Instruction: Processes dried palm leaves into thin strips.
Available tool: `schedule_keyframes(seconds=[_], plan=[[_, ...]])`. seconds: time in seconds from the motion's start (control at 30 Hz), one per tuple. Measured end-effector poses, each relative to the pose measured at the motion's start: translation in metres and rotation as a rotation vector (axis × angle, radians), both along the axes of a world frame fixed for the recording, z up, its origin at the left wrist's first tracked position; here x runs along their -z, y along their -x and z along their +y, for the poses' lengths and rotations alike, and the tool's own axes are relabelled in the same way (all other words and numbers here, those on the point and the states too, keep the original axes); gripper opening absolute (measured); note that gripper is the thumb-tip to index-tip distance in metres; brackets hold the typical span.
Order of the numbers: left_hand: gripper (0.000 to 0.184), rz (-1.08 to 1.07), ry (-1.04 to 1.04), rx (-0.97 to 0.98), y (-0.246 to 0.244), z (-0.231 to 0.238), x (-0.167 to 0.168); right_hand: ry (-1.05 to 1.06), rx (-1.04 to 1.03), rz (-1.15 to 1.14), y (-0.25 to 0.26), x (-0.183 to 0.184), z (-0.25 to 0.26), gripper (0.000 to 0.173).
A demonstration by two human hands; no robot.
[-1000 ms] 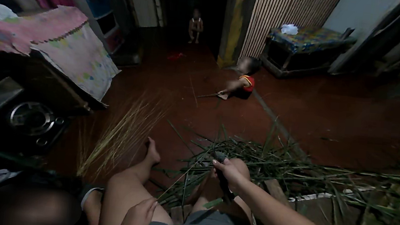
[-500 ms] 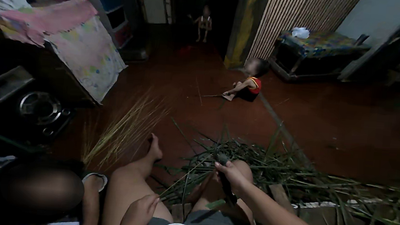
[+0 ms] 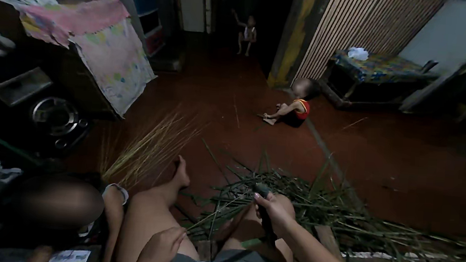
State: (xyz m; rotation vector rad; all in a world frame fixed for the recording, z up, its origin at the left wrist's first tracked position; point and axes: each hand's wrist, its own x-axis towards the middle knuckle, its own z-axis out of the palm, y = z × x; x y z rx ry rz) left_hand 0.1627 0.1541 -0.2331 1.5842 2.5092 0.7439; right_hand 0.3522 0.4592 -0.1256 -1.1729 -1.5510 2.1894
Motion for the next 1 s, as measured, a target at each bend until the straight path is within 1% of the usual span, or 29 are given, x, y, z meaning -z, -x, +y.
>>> schedule_keyframes(seconds=[0.1,0.17,0.23,0.4,0.67,0.73,0.83,0.93,1.0], plan=[[0.025,0.007,-0.020,0.008,0.000,-0.001,0.001,-0.051,0.076,0.056,-0.004,0.004,0.018,0.016],[0.025,-0.022,-0.008,0.009,0.000,-0.001,-0.002,-0.067,0.106,0.098,-0.008,-0.001,0.027,0.015],[0.025,-0.004,-0.032,0.009,0.000,0.000,-0.001,-0.077,0.142,0.115,-0.010,-0.008,0.030,0.012],[0.024,-0.037,0.006,-0.003,-0.001,0.000,-0.006,-0.085,0.183,0.134,-0.008,-0.004,0.032,0.010],[0.024,-0.011,-0.033,0.003,-0.001,-0.001,-0.006,-0.034,0.187,0.158,-0.008,-0.004,0.028,0.015],[0.024,-0.009,-0.021,0.008,-0.002,-0.001,-0.006,-0.062,0.186,0.187,-0.011,-0.010,0.028,0.013],[0.023,-0.028,-0.024,-0.005,-0.003,-0.002,-0.010,-0.111,0.205,0.253,-0.018,-0.027,0.037,0.023],[0.025,0.062,-0.096,0.022,0.002,-0.008,-0.007,-0.125,0.287,0.299,-0.030,-0.040,0.054,0.025],[0.024,0.108,-0.081,0.026,0.006,-0.016,-0.012,-0.116,0.383,0.320,-0.039,-0.044,0.066,0.022]])
